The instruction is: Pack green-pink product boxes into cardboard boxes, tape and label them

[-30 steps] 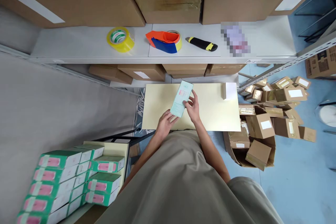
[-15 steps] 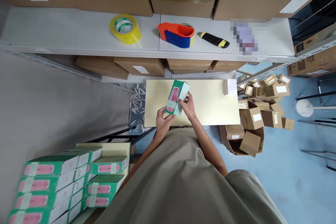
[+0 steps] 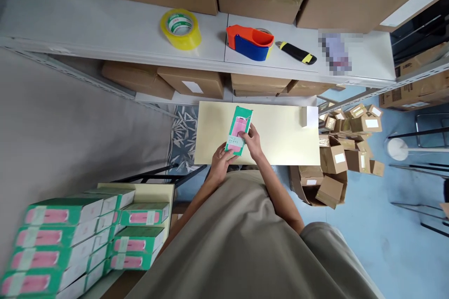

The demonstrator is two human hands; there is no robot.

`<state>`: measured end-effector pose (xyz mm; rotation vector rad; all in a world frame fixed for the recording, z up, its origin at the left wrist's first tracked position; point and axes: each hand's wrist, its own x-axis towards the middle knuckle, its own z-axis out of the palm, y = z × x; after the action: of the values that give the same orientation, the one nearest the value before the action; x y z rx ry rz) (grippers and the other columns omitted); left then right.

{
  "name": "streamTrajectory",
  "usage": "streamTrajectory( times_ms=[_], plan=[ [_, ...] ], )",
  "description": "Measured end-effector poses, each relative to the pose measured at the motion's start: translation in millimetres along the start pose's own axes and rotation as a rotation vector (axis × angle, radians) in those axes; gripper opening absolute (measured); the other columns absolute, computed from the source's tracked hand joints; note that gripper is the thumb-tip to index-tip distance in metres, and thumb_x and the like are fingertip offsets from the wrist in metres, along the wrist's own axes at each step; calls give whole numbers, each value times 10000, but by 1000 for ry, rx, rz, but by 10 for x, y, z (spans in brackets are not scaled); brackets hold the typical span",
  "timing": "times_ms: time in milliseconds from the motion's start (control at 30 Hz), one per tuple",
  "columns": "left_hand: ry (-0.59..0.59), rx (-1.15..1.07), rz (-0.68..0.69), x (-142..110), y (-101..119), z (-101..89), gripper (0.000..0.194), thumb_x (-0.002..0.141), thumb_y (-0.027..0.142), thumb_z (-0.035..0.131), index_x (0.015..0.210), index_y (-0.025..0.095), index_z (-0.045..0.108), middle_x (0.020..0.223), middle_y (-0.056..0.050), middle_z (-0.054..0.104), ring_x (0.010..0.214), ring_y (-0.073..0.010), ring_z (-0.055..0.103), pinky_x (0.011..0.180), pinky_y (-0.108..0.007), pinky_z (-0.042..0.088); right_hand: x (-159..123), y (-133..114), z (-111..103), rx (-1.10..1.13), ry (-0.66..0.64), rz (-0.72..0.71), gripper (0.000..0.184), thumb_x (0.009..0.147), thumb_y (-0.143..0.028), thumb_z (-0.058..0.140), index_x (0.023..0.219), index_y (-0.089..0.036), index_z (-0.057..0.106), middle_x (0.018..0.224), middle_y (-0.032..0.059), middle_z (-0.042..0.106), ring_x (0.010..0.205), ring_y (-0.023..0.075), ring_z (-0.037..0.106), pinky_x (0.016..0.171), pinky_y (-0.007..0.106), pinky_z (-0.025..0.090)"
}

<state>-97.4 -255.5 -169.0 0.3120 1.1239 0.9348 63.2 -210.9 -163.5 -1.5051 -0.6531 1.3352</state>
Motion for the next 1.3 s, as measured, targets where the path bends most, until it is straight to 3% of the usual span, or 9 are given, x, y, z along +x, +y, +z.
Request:
streamTrajectory(
  times_ms=[100, 200, 400, 600, 767, 900, 1033, 1200, 1300],
  plan=[
    [82, 71, 97, 28, -142, 48, 821, 699, 348, 1036, 1412, 227, 648, 1391, -135, 738, 1398, -370, 700, 1176, -558, 616, 96, 36, -128, -27, -44, -13, 690, 801, -578, 839, 1407, -273, 714, 1267, 70, 799, 1072, 271, 725, 868, 376, 640],
    [210, 248, 272, 60, -281, 81, 923, 716, 299, 1011, 1535, 230, 593, 1464, -154, 677, 1458, -348, 652, 1181, -463, 609, 192, 89, -260, -34, -9, -42, 1017, 775, -638, 898, 1664, -294, 540, 1558, 147, 686, 1288, 327, 722, 1081, 491, 645],
    [280, 835, 701, 16, -324, 214, 1022, 803, 221, 906, 1717, 234, 452, 1478, -179, 604, 1453, -353, 615, 1158, -494, 607, 302, 145, -392, -8, 22, -46, 1356, 732, -670, 942, 1825, -312, 226, 1543, 187, 656, 1247, 358, 741, 995, 541, 695],
    [231, 1212, 935, -59, -231, 443, 1034, 854, 131, 836, 1778, 199, 378, 1534, -228, 622, 1476, -386, 601, 1273, -543, 499, 384, 78, -527, 165, 23, 17, 927, 790, -519, 824, 1632, -385, 460, 1337, 68, 713, 1189, 270, 696, 906, 415, 663],
    [168, 1400, 1026, 2, -273, 489, 756, 925, 134, 767, 1652, 145, 560, 1554, -271, 660, 1468, -423, 630, 1273, -597, 456, 437, 32, -590, 327, -14, 47, 503, 756, -472, 740, 1224, -357, 596, 1071, -20, 681, 939, 202, 619, 718, 282, 558],
    [134, 1411, 1090, 10, -302, 515, 637, 941, 109, 728, 1570, 152, 636, 1517, -259, 696, 1439, -406, 665, 1269, -586, 465, 444, 29, -609, 419, -40, 44, 427, 768, -524, 720, 1121, -335, 572, 1095, -17, 684, 924, 205, 614, 695, 273, 533],
    [145, 1102, 973, -16, -313, 570, 790, 880, 141, 796, 1634, 177, 564, 1549, -226, 664, 1497, -366, 630, 1291, -540, 494, 456, 15, -702, 424, 18, 22, 505, 817, -639, 765, 1190, -348, 592, 1146, -7, 711, 969, 207, 648, 756, 279, 556],
    [137, 427, 417, 22, -359, 577, 971, 747, 285, 961, 1617, 257, 531, 1379, -127, 735, 1326, -296, 742, 1132, -431, 620, 516, -21, -920, 258, 90, -68, 615, 875, -702, 694, 1371, -347, 618, 1309, 32, 744, 1125, 232, 697, 911, 345, 592],
    [113, 221, 211, 30, -367, 564, 905, 685, 339, 1011, 1484, 257, 594, 1218, -77, 781, 1205, -278, 793, 1115, -452, 624, 541, -46, -1003, 133, 95, -122, 668, 838, -698, 757, 1374, -314, 653, 1359, 59, 751, 1205, 255, 693, 1019, 404, 595]
  ],
)
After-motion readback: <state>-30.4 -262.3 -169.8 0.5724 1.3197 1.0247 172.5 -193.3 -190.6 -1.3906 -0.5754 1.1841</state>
